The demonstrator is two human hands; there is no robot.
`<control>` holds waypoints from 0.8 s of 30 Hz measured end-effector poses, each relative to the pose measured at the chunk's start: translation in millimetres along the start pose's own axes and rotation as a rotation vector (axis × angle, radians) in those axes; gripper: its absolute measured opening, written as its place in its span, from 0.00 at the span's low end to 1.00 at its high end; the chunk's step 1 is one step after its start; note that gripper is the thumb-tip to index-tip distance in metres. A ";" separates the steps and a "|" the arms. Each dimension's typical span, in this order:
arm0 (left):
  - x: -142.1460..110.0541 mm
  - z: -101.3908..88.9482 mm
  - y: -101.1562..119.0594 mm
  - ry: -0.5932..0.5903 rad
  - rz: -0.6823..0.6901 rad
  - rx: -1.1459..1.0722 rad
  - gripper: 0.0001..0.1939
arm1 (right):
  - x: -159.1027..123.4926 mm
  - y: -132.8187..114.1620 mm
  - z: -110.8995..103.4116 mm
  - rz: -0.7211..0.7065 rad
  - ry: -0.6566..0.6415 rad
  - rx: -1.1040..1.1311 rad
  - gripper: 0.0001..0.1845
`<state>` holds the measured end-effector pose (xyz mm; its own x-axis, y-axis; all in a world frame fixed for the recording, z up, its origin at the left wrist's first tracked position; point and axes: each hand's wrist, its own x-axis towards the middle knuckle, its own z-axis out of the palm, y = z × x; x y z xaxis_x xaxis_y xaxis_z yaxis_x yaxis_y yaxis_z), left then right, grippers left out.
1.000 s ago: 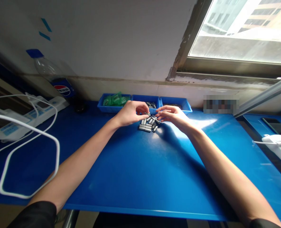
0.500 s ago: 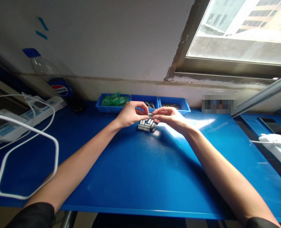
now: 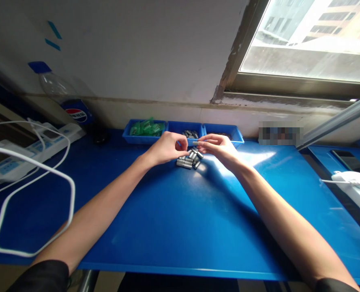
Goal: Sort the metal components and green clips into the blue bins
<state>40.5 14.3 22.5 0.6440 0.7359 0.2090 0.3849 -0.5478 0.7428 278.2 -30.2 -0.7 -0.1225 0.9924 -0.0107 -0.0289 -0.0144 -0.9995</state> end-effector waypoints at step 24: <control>-3.9 -15.4 10.6 -0.195 0.105 0.113 0.12 | 1.9 -4.8 -3.3 0.072 0.096 0.082 0.15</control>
<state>31.8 11.8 39.3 0.7958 0.5876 0.1462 0.3735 -0.6664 0.6453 281.4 -27.8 4.0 -0.0320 0.9956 -0.0886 -0.1049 -0.0915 -0.9903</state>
